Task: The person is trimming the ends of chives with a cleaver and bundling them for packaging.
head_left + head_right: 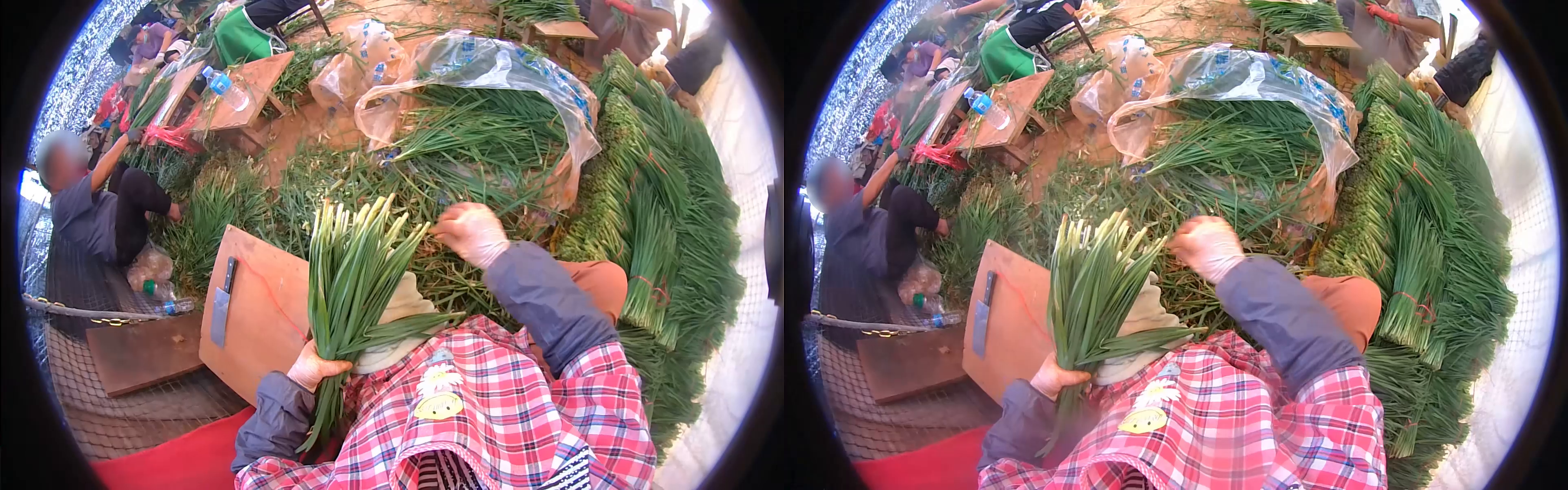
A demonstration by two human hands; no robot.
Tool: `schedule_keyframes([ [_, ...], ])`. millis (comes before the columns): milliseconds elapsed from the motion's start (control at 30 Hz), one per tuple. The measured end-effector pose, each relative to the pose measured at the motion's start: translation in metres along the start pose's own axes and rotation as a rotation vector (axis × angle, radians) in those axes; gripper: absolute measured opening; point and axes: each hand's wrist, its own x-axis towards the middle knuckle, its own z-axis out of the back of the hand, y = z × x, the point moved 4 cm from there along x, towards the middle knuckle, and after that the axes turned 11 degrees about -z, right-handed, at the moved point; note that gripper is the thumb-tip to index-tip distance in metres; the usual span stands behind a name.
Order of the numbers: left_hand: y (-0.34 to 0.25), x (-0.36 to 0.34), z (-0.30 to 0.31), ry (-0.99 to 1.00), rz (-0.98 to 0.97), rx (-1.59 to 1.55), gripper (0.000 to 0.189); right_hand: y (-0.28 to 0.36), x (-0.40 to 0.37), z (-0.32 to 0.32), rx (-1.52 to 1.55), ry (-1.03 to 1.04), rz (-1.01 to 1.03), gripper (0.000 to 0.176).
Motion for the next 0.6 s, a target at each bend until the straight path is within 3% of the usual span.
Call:
schedule_keyframes([
  [67, 0.0, 0.003, -0.005, 0.0, -0.005, 0.016, 0.047, 0.036, 0.01, 0.006, 0.016, -0.084, 0.128, 0.022],
  [167, 0.002, 0.008, -0.006, 0.001, -0.003, 0.027, 0.048, 0.04, 0.022, -0.03, -0.23, 0.241, 0.142, 0.02],
  [267, 0.007, 0.011, -0.002, 0.018, -0.026, 0.029, 0.048, 0.031, 0.022, -0.035, -0.165, 0.494, 0.004, 0.017],
  [300, 0.007, 0.011, -0.003, 0.009, -0.016, 0.024, 0.048, 0.025, 0.018, -0.028, -0.034, 0.376, 0.03, 0.014],
  [400, 0.003, 0.013, -0.006, 0.001, -0.016, 0.024, 0.047, -0.001, 0.018, -0.01, 0.231, 0.181, -0.262, 0.014],
  [433, 0.006, 0.014, -0.005, 0.005, -0.037, 0.028, 0.047, -0.023, 0.017, -0.009, 0.187, 0.069, -0.402, 0.015],
  [467, 0.008, 0.013, -0.004, 0.008, -0.055, 0.032, 0.047, -0.043, 0.017, -0.001, 0.078, 0.102, -0.503, 0.016],
  [500, 0.009, 0.012, -0.005, -0.001, -0.038, 0.001, 0.046, -0.059, 0.013, 0.005, -0.076, 0.185, -0.478, 0.027],
  [533, 0.008, 0.01, -0.006, -0.009, -0.019, -0.027, 0.045, -0.074, -0.001, 0.007, -0.224, 0.409, -0.569, 0.052],
  [600, 0.011, 0.01, -0.007, -0.015, -0.004, -0.075, 0.044, -0.074, -0.03, 0.008, -0.288, 0.652, -0.526, 0.08],
])
